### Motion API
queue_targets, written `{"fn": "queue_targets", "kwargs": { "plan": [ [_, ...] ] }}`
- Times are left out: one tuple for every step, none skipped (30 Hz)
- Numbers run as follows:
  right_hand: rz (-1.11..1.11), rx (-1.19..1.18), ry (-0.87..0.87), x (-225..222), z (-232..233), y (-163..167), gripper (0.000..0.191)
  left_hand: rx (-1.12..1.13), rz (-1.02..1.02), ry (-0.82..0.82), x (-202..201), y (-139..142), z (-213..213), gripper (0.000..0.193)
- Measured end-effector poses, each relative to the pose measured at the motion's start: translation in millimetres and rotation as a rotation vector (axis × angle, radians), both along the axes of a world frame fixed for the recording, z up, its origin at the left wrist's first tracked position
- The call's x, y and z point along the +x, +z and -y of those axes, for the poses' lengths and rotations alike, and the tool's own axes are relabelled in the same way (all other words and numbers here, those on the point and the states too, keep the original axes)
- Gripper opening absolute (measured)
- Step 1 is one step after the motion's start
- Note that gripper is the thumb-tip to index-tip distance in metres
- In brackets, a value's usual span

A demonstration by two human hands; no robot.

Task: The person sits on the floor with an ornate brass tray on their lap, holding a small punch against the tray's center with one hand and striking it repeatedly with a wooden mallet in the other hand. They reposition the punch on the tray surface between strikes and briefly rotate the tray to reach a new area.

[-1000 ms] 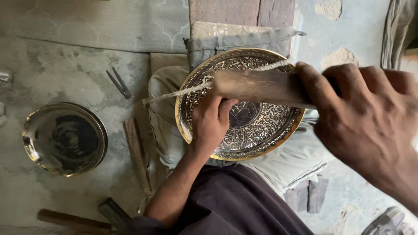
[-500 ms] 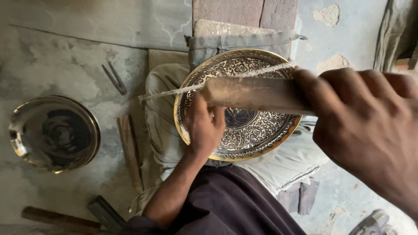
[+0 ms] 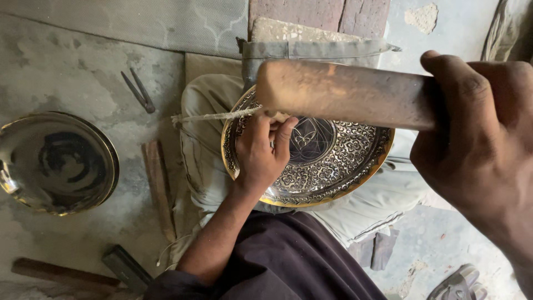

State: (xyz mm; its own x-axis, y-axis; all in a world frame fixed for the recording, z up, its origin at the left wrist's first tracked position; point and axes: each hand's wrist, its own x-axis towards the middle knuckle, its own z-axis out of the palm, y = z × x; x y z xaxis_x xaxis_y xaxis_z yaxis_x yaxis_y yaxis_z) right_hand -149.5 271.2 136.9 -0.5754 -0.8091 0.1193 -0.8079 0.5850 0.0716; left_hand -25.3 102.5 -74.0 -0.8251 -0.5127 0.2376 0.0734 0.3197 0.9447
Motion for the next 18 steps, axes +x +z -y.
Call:
{"fn": "queue_targets", "kwargs": {
  "plan": [
    [0.012,-0.002,-0.007,0,4,1,0.053,-0.022,0.008,-0.004,0,0,0,0.019],
    [0.025,-0.004,-0.013,-1,7,1,0.053,-0.049,0.028,0.001,-1,0,-1,0.018],
    [0.043,-0.001,-0.032,-1,11,2,0.055,-0.075,0.048,0.004,-2,1,-1,0.018],
    [0.049,0.023,-0.043,-2,15,2,0.056,-0.102,0.070,0.008,-3,2,-2,0.017],
    [0.055,0.048,-0.054,-2,18,2,0.058,-0.120,0.049,0.011,-3,3,-2,0.018],
    [0.045,0.092,-0.060,-4,21,1,0.060,-0.141,0.026,0.013,-5,3,-2,0.019],
    [0.008,0.124,-0.034,-6,23,0,0.058,-0.162,0.003,0.014,-6,4,-1,0.021],
    [-0.029,0.155,-0.008,-8,24,-2,0.057,-0.189,-0.003,0.020,-6,6,-1,0.022],
    [-0.093,0.174,0.051,-10,24,-4,0.052,-0.217,-0.009,0.026,-7,7,0,0.024],
    [-0.037,0.150,0.012,-12,22,-6,0.047,-0.244,-0.016,0.031,-7,9,0,0.027],
    [0.017,0.125,-0.027,-13,20,-8,0.043,-0.242,-0.010,0.008,-8,10,1,0.027],
    [0.193,0.054,-0.161,-15,18,-11,0.038,-0.240,-0.004,-0.012,-8,11,1,0.028],
    [0.210,0.069,-0.174,-16,15,-13,0.038,-0.238,0.004,-0.032,-9,12,1,0.029],
    [0.228,0.084,-0.188,-17,13,-15,0.038,-0.207,0.032,-0.066,-9,13,1,0.032],
    [0.083,0.186,-0.081,-20,10,-16,0.042,-0.175,0.056,-0.100,-11,13,1,0.035],
    [0.070,0.179,-0.057,-21,8,-17,0.043,-0.142,0.082,-0.131,-12,14,1,0.039],
    [0.057,0.172,-0.034,-22,6,-19,0.044,-0.158,0.049,-0.127,-12,14,2,0.038],
    [0.173,0.057,-0.102,-23,4,-21,0.041,-0.175,0.015,-0.125,-13,14,3,0.038]
  ]
}}
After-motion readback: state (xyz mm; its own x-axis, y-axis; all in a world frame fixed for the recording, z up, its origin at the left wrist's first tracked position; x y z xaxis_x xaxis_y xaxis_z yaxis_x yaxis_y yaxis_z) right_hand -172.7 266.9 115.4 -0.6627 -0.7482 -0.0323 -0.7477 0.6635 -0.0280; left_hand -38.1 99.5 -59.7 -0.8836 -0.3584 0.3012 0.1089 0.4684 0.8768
